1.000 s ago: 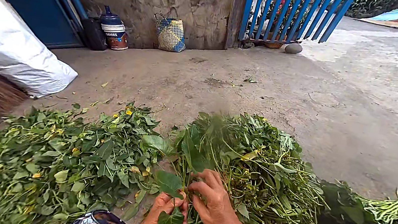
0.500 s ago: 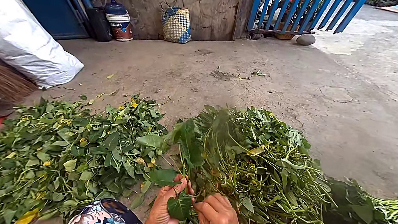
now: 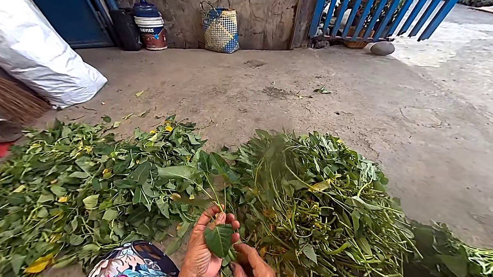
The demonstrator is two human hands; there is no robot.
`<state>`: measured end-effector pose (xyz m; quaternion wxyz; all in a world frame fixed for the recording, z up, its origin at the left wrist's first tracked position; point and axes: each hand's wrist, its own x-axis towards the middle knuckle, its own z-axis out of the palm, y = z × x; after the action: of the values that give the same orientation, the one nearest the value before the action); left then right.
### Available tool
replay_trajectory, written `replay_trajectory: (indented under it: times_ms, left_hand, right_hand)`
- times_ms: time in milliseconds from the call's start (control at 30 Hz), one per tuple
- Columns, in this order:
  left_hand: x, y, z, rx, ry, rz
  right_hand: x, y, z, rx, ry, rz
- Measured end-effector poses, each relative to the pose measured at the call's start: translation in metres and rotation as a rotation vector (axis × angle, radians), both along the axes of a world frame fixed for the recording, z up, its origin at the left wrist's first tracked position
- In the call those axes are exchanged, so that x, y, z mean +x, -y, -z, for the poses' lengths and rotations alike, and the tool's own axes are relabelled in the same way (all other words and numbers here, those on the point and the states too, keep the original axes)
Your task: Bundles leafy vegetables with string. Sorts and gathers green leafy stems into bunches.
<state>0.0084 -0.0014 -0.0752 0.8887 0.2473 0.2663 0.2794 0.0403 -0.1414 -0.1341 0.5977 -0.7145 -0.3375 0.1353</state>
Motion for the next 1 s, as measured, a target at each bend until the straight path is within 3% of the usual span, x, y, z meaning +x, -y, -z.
replay_trajectory:
  times_ms: [233,300,500,600,767,900,1000]
  left_hand:
    - [0.004,-0.006,0.005,0.090,-0.278,0.003]
    - [0.003,-0.006,0.006,0.103,-0.310,0.016]
    - [0.000,-0.009,0.013,0.161,-0.486,0.051]
    - [-0.002,-0.011,0.014,0.237,-0.601,0.090]
    - [-0.001,-0.012,0.024,0.199,-0.580,0.040]
    - [-0.002,-0.012,0.023,0.104,-0.553,0.040]
    - [-0.006,-0.011,0.020,0.147,-0.528,0.102]
  right_hand:
    - [0.000,0.001,-0.024,0.164,-0.860,-0.143]
    - [0.003,0.001,-0.024,0.201,-1.002,-0.150]
    - [0.004,0.002,-0.027,0.247,-1.079,-0.192]
    - [0.011,0.008,-0.028,0.225,-1.263,-0.316]
    - [0.023,0.013,-0.021,0.134,-1.398,-0.571]
    - [0.022,0.009,-0.020,0.139,-1.411,-0.523]
    - [0.022,0.007,-0.019,0.161,-1.428,-0.453]
